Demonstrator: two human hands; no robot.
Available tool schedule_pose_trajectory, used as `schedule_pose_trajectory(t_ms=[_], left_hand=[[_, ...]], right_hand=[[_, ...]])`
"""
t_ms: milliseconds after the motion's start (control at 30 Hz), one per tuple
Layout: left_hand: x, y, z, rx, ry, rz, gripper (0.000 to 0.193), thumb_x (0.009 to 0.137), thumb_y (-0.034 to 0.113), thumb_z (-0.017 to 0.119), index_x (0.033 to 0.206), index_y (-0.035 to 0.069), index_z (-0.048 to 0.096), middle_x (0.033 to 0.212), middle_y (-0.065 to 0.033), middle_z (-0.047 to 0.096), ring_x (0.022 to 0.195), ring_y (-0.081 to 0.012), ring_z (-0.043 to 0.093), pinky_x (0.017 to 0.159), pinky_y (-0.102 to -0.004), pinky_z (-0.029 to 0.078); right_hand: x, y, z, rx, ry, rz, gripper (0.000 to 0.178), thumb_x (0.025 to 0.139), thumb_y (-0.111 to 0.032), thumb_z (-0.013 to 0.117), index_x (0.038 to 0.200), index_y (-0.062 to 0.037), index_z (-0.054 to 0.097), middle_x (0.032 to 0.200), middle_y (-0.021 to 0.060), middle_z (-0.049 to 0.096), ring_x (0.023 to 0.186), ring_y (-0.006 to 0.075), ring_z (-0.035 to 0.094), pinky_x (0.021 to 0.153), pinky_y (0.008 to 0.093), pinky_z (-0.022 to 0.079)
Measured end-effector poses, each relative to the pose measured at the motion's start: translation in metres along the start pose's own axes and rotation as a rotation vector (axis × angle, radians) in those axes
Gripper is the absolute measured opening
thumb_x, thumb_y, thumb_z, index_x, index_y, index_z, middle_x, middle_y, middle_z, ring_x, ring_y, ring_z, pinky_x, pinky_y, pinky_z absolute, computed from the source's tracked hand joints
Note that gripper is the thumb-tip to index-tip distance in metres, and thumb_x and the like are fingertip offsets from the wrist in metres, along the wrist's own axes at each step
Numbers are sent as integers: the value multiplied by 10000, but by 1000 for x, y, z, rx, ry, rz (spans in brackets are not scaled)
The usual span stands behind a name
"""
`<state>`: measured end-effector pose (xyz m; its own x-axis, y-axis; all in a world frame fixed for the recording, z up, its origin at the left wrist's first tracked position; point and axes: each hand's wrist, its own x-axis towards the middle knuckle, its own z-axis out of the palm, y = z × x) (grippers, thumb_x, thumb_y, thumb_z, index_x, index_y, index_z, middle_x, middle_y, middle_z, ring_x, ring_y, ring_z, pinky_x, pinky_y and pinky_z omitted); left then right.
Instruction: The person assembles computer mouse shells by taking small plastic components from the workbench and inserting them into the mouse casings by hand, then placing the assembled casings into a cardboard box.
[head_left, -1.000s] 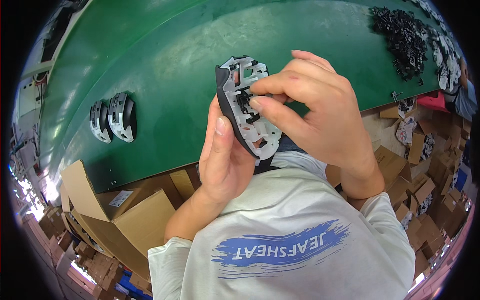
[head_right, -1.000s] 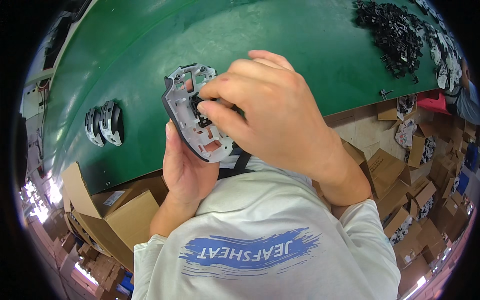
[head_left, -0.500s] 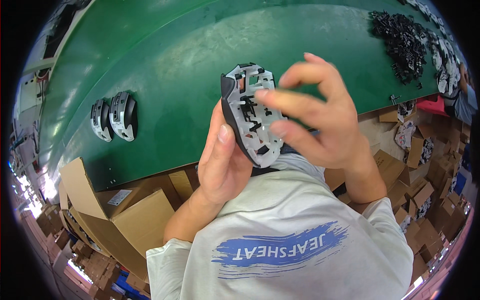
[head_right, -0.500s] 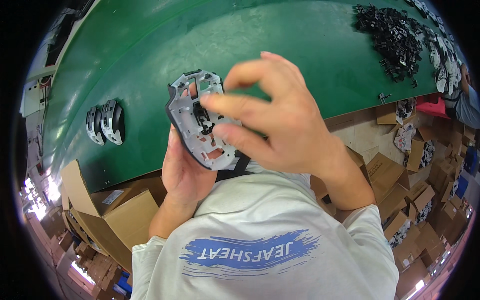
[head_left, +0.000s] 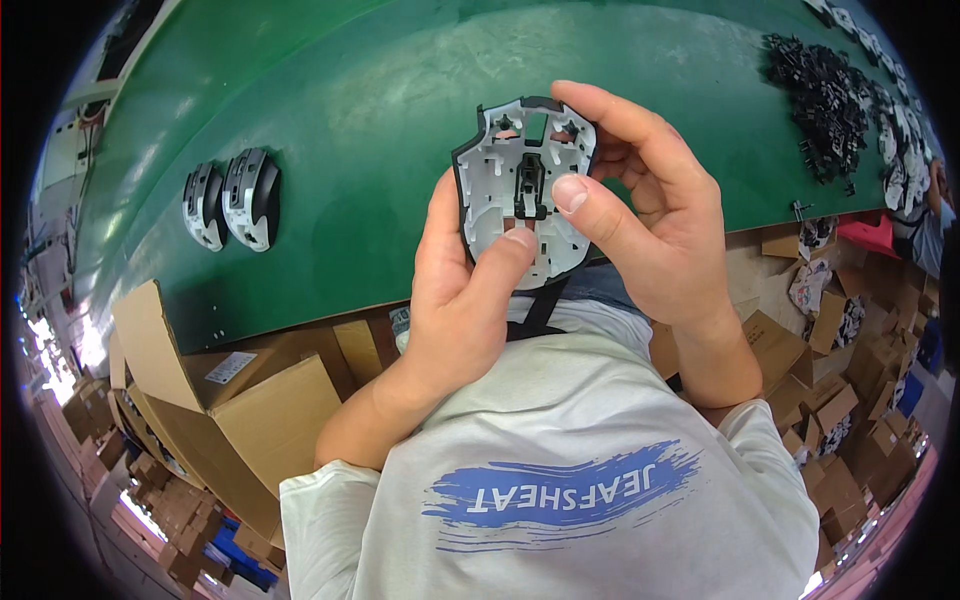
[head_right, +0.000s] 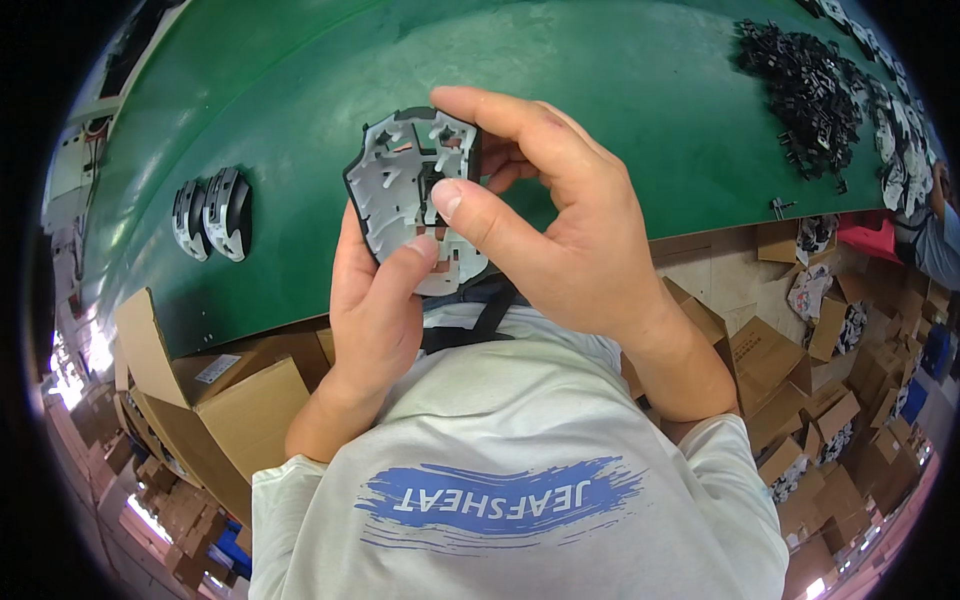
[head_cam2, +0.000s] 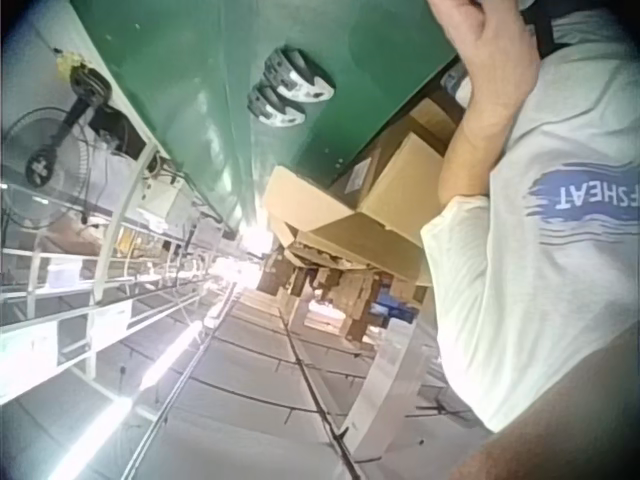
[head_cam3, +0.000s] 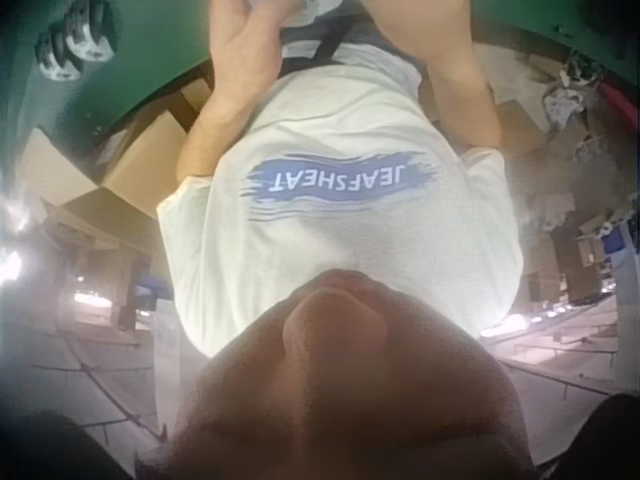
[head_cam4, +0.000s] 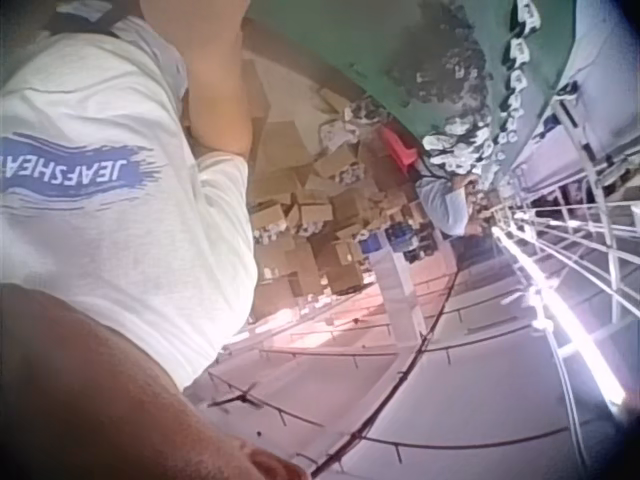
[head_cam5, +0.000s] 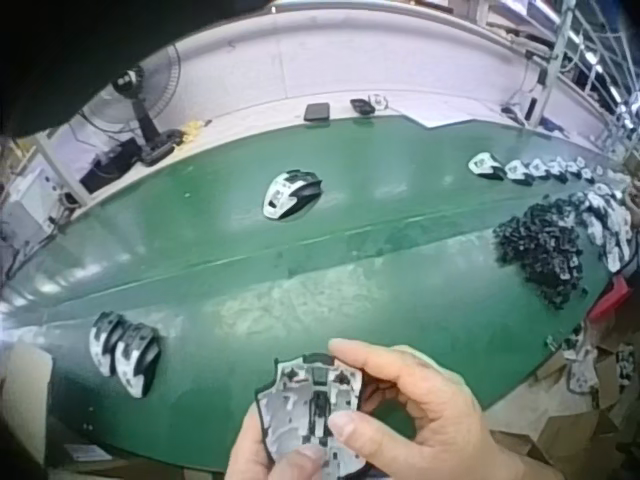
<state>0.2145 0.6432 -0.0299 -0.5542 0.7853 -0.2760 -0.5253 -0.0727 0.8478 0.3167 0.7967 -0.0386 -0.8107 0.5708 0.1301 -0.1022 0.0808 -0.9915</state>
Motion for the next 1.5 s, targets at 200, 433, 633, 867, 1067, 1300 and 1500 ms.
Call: schedule_pose_trajectory(t_ms=[200, 433, 633, 867, 1067, 1300, 1500], left_hand=[[7, -15, -9, 246, 135, 114, 476, 981, -33, 523, 1456, -23, 503, 1246, -99, 700, 1106, -147, 662, 975, -307, 540], [6, -26, -16, 394, 138, 258, 497, 973, -18, 536, 1466, -35, 481, 1254, -145, 703, 1095, -171, 678, 965, -334, 556], [3, -27, -22, 500, 175, 214, 491, 962, -55, 510, 1452, -51, 492, 1244, -105, 681, 1103, -147, 651, 977, -307, 532], [2, -28, -22, 555, 193, 252, 471, 977, -54, 490, 1448, -66, 485, 1245, -129, 680, 1103, -174, 660, 990, -321, 532], [4, -33, -21, 583, 124, 294, 469, 1002, -46, 492, 1469, -58, 458, 1283, -130, 663, 1147, -178, 640, 1027, -330, 511], [-4, -10, -16, 246, 95, -82, 557, 988, -59, 516, 1528, -11, 390, 1436, -156, 600, 1294, -233, 618, 1122, -364, 484], [-38, 43, -49, -1, 258, -47, 645, 928, 35, 647, 1531, -14, 423, 1330, -190, 656, 1096, -353, 739, 860, -446, 652]], right_hand=[[-4, -1, 1, -187, -110, -33, 553, 945, 21, 717, 1482, 59, 587, 1416, 137, 618, 1178, 164, 642, 1032, 324, 529], [-11, 19, 28, -391, -6, -192, 765, 837, -11, 731, 1562, -14, 488, 1518, 148, 608, 1003, 268, 700, 842, 343, 585], [-14, 25, 35, -410, -39, -58, 756, 851, 47, 712, 1563, 3, 462, 1608, 156, 501, 1130, 197, 679, 905, 327, 587], [-20, 33, 45, -343, 0, -22, 768, 886, 73, 704, 1594, -3, 416, 1506, 132, 534, 1044, 148, 676, 817, 284, 589], [-19, 31, 39, -336, 65, -107, 721, 869, 25, 690, 1546, 53, 444, 1547, 236, 555, 1329, 391, 634, 1072, 411, 544], [-25, 13, 5, -359, -109, -48, 873, 902, -47, 723, 1663, 10, 300, 1560, 294, 492, 1351, 441, 594, 1126, 453, 502], [-47, -30, -95, -353, -8, 204, 558, 930, -120, 802, 1461, -25, 656, 1318, 150, 731, 1037, 186, 727, 892, 338, 601]])
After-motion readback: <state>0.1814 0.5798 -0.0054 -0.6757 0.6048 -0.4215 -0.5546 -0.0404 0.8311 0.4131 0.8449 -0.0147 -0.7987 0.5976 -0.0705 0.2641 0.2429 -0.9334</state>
